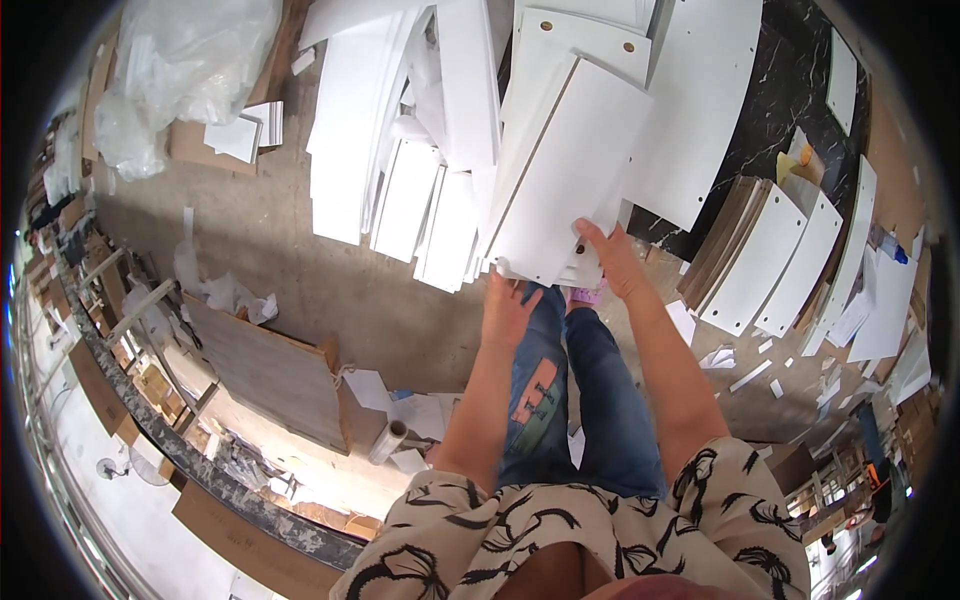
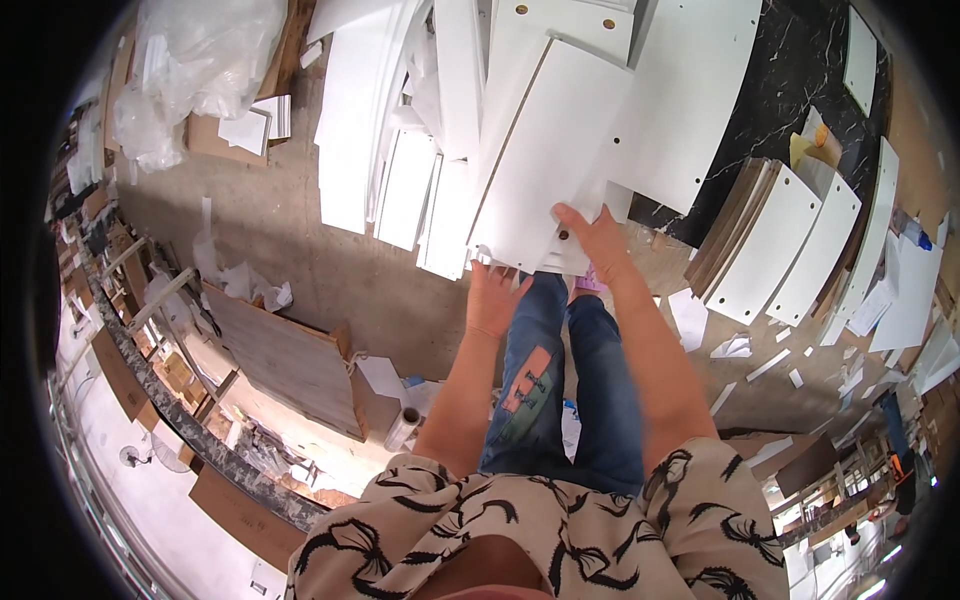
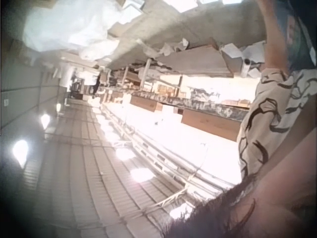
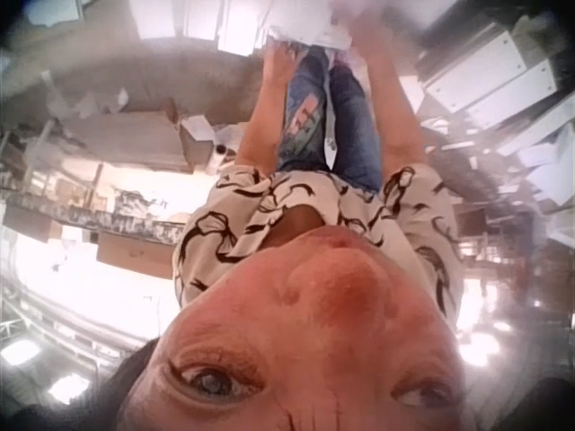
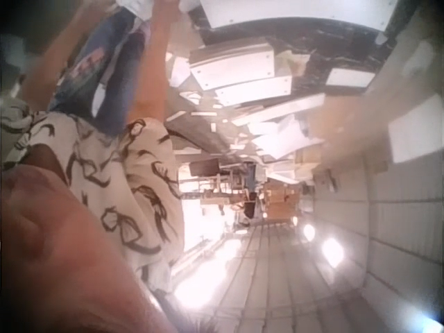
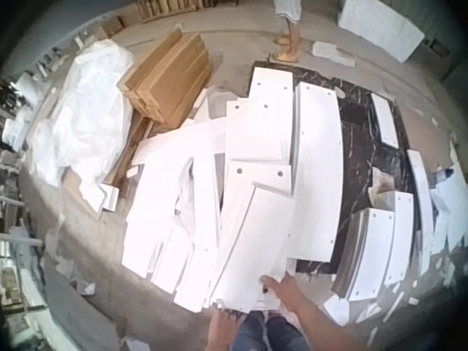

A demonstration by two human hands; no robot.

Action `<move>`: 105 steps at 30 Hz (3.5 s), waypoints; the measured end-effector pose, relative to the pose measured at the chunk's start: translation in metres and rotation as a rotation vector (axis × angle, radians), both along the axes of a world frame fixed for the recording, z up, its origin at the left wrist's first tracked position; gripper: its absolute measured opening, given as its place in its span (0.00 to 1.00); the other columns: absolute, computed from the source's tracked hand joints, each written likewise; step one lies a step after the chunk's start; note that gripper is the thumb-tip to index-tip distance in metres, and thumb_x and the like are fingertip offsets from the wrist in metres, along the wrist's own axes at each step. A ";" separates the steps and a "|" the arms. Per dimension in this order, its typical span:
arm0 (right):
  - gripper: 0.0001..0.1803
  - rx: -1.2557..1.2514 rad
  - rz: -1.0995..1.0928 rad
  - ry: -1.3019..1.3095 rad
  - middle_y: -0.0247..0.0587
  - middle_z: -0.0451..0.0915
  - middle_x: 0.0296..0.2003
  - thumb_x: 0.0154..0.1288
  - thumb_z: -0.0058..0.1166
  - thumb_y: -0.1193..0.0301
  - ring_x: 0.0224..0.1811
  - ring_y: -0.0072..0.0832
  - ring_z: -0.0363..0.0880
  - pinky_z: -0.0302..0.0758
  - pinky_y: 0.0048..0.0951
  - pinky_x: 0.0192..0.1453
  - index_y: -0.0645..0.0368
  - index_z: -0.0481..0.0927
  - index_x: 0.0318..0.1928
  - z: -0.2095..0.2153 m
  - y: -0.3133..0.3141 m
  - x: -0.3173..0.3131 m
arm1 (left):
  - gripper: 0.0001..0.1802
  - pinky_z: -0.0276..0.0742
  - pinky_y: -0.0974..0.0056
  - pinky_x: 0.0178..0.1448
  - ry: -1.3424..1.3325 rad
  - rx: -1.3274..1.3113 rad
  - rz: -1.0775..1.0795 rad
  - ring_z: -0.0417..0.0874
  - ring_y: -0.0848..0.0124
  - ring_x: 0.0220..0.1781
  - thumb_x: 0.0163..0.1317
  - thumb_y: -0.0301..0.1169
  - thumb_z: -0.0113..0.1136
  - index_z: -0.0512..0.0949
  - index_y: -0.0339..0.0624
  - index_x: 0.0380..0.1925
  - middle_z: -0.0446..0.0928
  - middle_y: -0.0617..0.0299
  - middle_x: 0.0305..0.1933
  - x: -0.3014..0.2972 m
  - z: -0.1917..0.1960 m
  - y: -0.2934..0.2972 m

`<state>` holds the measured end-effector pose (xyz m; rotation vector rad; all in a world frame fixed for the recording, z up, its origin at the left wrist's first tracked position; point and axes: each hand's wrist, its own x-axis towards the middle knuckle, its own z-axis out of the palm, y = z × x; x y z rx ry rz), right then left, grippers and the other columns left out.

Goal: The person picks up white furniture panels, foam inserts, and cardboard spacers from the floor and places them into cardboard boxes on a conveyor belt.

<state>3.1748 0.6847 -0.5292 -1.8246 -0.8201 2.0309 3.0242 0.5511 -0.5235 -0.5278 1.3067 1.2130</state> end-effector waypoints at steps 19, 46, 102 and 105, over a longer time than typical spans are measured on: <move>0.21 0.614 0.655 -0.137 0.47 0.80 0.42 0.65 0.43 0.62 0.44 0.34 0.78 0.71 0.32 0.52 0.61 0.74 0.53 0.023 0.217 0.017 | 0.35 0.66 0.55 0.62 0.002 0.038 0.226 0.71 0.61 0.58 0.55 0.50 0.57 0.64 0.42 0.59 0.70 0.58 0.57 -0.031 -0.002 -0.082; 0.39 0.511 0.755 -0.527 0.43 0.77 0.44 0.65 0.34 0.40 0.42 0.30 0.74 0.70 0.30 0.48 0.63 0.67 0.60 0.215 0.118 0.061 | 0.34 0.69 0.60 0.57 0.378 -0.180 0.245 0.73 0.60 0.54 0.52 0.37 0.60 0.63 0.32 0.58 0.72 0.51 0.53 -0.140 0.335 -0.285; 0.34 0.934 1.393 0.078 0.51 0.77 0.48 0.70 0.34 0.49 0.51 0.37 0.74 0.66 0.31 0.56 0.72 0.73 0.51 0.432 -0.084 -1.428 | 0.43 0.67 0.59 0.61 0.953 -0.310 1.081 0.71 0.60 0.58 0.49 0.43 0.69 0.59 0.37 0.61 0.70 0.49 0.56 -1.014 0.512 -0.518; 0.34 1.128 1.424 0.168 0.53 0.78 0.45 0.69 0.36 0.48 0.48 0.37 0.75 0.68 0.31 0.54 0.72 0.74 0.49 0.453 -0.107 -1.525 | 0.42 0.73 0.63 0.52 0.918 -0.282 1.131 0.77 0.64 0.50 0.50 0.45 0.68 0.60 0.34 0.59 0.73 0.49 0.51 -1.087 0.560 -0.539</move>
